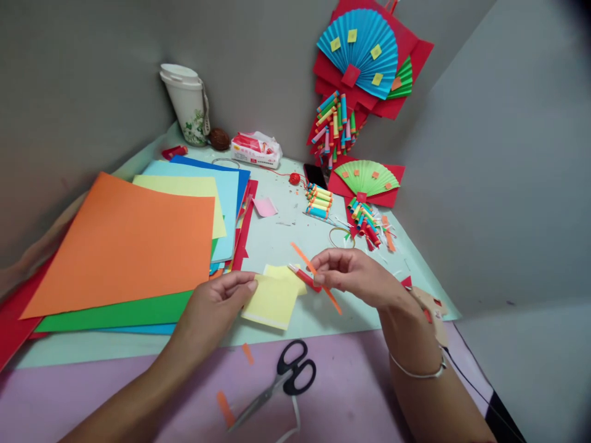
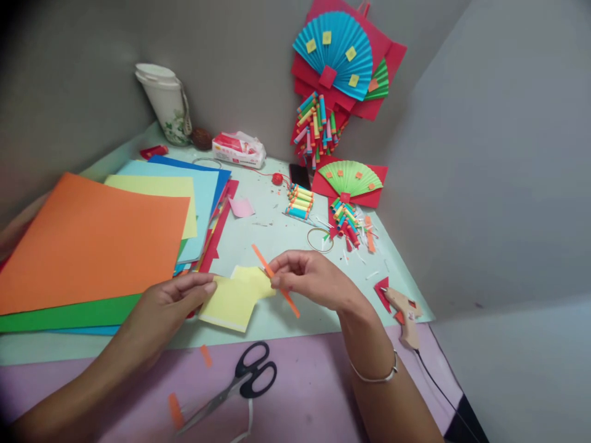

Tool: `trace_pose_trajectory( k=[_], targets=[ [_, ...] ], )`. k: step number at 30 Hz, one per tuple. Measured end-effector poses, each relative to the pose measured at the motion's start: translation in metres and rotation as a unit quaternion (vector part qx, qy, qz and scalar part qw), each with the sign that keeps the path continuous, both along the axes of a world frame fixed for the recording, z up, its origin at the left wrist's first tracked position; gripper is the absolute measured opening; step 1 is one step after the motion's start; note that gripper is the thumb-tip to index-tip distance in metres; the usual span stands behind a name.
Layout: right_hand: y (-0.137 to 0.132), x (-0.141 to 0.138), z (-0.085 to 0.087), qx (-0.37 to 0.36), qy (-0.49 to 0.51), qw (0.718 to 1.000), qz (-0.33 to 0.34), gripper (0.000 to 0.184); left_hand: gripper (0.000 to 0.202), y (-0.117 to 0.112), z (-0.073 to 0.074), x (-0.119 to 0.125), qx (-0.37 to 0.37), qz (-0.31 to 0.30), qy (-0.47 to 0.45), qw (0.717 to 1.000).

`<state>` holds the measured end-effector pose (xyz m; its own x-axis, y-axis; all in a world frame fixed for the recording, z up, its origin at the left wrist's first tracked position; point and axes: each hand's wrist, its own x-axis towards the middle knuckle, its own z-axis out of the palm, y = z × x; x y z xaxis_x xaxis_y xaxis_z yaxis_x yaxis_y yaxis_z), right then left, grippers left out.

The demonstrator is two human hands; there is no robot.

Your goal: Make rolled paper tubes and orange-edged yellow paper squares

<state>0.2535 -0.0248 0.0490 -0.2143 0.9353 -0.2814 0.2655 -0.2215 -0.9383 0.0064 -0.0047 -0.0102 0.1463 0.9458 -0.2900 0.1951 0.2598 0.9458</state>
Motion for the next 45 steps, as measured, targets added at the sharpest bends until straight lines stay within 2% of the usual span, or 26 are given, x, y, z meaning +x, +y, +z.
trace_pose_trajectory(
  k=[7,11,13,18,30,45],
  targets=[
    [-0.007,-0.023,-0.009,-0.01,-0.057,0.998,0.039,0.02,0.037,0.001,0.003,0.0,0.014,-0.008,0.015,1.0],
    [-0.01,-0.033,-0.015,0.086,-0.122,0.987,0.053,0.017,0.04,0.001,0.002,0.0,0.012,-0.007,0.011,1.0],
    [-0.01,-0.035,-0.017,0.107,-0.143,0.982,0.056,0.017,0.04,0.001,0.002,0.0,0.009,-0.009,0.011,1.0],
    [-0.009,-0.037,-0.022,0.097,-0.169,0.98,0.048,0.017,0.041,0.001,0.004,-0.001,0.01,-0.019,0.013,1.0],
    [-0.008,-0.039,-0.024,0.131,-0.195,0.971,0.043,0.017,0.039,-0.001,0.004,0.0,0.014,-0.021,0.017,1.0],
    [-0.01,-0.042,-0.025,0.149,-0.213,0.965,0.037,0.016,0.038,-0.001,-0.001,-0.003,0.023,-0.023,0.022,0.999]
  ],
)
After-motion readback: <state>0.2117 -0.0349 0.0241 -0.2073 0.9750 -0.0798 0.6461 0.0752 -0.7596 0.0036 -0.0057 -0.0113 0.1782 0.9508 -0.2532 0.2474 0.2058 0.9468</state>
